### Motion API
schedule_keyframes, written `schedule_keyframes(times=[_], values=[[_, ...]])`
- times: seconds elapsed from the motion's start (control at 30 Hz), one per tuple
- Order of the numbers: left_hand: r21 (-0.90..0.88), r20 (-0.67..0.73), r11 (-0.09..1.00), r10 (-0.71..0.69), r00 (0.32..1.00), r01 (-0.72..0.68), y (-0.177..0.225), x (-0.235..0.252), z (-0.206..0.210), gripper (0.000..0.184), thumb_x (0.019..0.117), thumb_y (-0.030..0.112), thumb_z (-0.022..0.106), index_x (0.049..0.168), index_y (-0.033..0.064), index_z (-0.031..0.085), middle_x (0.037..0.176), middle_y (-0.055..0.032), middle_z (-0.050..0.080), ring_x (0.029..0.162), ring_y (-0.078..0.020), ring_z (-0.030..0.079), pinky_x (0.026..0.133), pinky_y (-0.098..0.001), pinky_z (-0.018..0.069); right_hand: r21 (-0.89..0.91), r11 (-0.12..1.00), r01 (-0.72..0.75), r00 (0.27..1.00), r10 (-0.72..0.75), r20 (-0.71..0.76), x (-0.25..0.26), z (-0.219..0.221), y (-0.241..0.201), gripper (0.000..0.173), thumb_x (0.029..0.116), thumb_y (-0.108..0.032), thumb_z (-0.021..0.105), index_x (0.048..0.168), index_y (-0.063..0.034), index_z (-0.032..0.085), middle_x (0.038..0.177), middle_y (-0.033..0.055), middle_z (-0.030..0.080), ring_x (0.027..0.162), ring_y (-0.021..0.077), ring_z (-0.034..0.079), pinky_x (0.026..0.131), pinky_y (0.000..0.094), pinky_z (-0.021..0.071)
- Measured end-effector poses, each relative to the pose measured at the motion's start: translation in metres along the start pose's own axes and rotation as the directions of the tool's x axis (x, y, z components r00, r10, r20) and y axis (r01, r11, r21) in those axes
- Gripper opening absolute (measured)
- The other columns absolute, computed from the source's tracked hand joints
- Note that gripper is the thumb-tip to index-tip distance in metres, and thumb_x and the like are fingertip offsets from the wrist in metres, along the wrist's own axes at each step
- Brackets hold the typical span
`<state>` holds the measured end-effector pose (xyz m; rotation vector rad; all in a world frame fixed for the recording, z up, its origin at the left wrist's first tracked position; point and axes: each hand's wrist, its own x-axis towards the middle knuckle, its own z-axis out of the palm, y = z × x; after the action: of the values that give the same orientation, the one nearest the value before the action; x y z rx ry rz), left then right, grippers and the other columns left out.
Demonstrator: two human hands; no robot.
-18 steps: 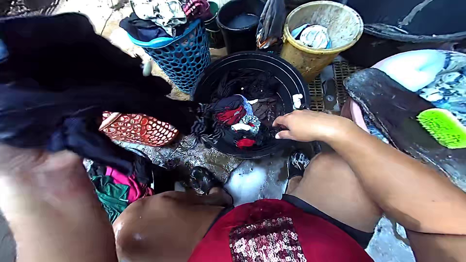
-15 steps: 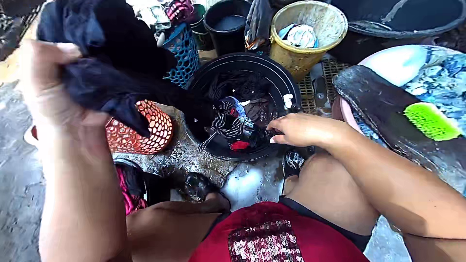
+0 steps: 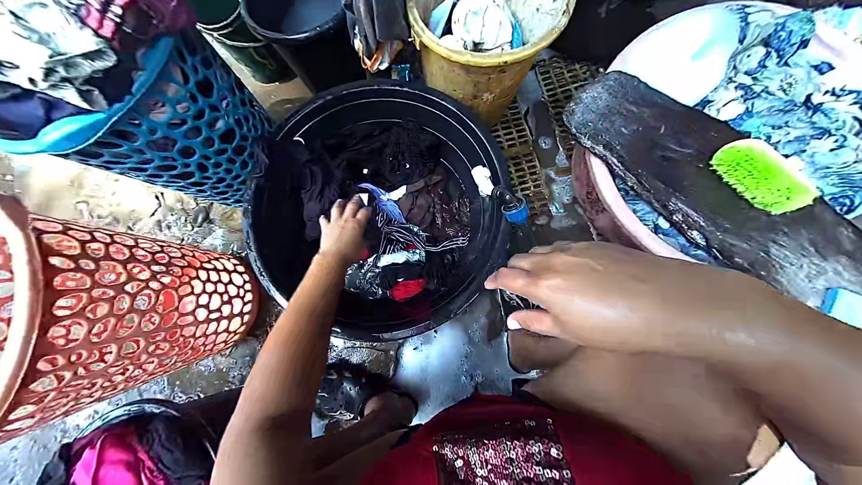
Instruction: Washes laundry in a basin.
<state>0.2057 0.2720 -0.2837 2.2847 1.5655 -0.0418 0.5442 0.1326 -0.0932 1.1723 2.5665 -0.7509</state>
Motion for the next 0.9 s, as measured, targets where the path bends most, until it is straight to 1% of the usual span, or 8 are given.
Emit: schedule_keyframes(times=[0.1,0.2,0.27,0.37,0.5,0.63,0.73,0.9], values=[[0.148,0.162,0.985,0.067,0.984,-0.091,0.006,0.01,0.057,0.086,0.0773,0.001,0.085,0.154,0.0173,0.05,0.163,-0.0115,0.041,0.155,-0.049,0.017,0.104,-0.0927,0.0039,-0.016,0.998,0.068,0.997,-0.069,-0.047,0.0,0.005,0.006,0.04,0.1028,-0.045,0.055,0.129,-0.0171,0.068,0.107,0.0052,0.071,0.1,0.0238,0.07,0.086,0.0431,0.0576],[0.19,0.127,0.974,0.101,0.987,-0.125,-0.003,0.016,0.061,0.048,0.0865,0.011,0.081,0.132,0.0055,0.067,0.132,-0.0239,0.064,0.137,-0.0521,0.047,0.107,-0.0838,0.0269,-0.017,0.994,0.11,0.989,-0.111,-0.097,-0.001,0.008,0.012,0.039,0.1018,-0.044,0.055,0.124,-0.016,0.069,0.101,0.0041,0.071,0.094,0.022,0.071,0.08,0.0405,0.0586],[0.142,0.055,0.989,0.022,0.998,-0.029,-0.012,0.013,0.033,0.033,0.0973,0.021,0.07,0.12,-0.0025,0.068,0.11,-0.03,0.07,0.113,-0.0547,0.063,0.088,-0.0731,0.0498,-0.028,0.992,0.121,0.983,-0.124,-0.134,-0.004,0.01,0.016,0.041,0.102,-0.046,0.051,0.124,-0.0177,0.07,0.1,0.0025,0.071,0.092,0.0203,0.07,0.078,0.0384,0.0587],[0.084,-0.02,0.934,-0.348,0.937,0.349,-0.029,-0.003,-0.04,0.051,0.1022,0.038,0.062,0.129,-0.0052,0.059,0.1,-0.0423,0.065,0.097,-0.0681,0.062,0.076,-0.0837,0.045,-0.032,0.991,0.127,0.978,-0.13,-0.166,-0.008,0.006,0.017,0.043,0.1029,-0.048,0.047,0.125,-0.0192,0.07,0.099,0.0008,0.07,0.092,0.0187,0.069,0.077,0.0362,0.0582],[0.044,-0.231,0.832,-0.53,0.816,0.553,-0.053,-0.008,-0.092,0.066,0.0979,0.031,0.068,0.142,-0.0119,0.044,0.138,-0.0532,0.037,0.112,-0.0761,0.048,0.085,-0.0868,0.0386,-0.041,0.986,0.162,0.96,-0.167,-0.224,-0.01,0.004,0.013,0.042,0.1026,-0.047,0.046,0.124,-0.0204,0.07,0.098,-0.0011,0.069,0.094,0.017,0.068,0.078,0.0335,0.0571],[0.08,-0.289,0.957,-0.244,0.926,0.277,-0.004,0.012,-0.073,0.067,0.0932,0.026,0.074,0.141,-0.0146,0.049,0.154,-0.0463,0.028,0.141,-0.0719,0.021,0.104,-0.0902,0.0165,-0.032,0.984,0.177,0.959,-0.18,-0.221,-0.008,0.0,0.008,0.038,0.1025,-0.044,0.047,0.121,-0.0205,0.07,0.093,-0.0021,0.067,0.088,0.0158,0.067,0.074,0.032,0.0556],[0.128,-0.038,0.99,0.055,0.998,-0.05,0.027,0.05,0.002,0.03,0.0968,0.001,0.057,0.124,-0.0102,0.063,0.142,-0.0344,0.053,0.131,-0.0574,0.05,0.102,-0.0767,0.04,-0.023,0.985,0.172,0.96,-0.173,-0.219,-0.008,-0.001,0.007,0.039,0.1033,-0.044,0.046,0.123,-0.0202,0.07,0.096,-0.0014,0.067,0.09,0.0162,0.067,0.074,0.0324,0.0554],[0.167,0.235,0.975,-0.187,0.954,0.149,0.037,0.078,0.093,0.059,0.0957,-0.005,0.055,0.153,-0.0028,0.042,0.159,-0.0299,0.037,0.135,-0.0599,0.043,0.104,-0.0737,0.0386,-0.006,0.991,0.135,0.977,-0.134,-0.167,-0.01,0.001,0.009,0.039,0.1025,-0.045,0.049,0.123,-0.0197,0.07,0.098,-0.0003,0.069,0.093,0.0175,0.068,0.076,0.0333,0.0562]])
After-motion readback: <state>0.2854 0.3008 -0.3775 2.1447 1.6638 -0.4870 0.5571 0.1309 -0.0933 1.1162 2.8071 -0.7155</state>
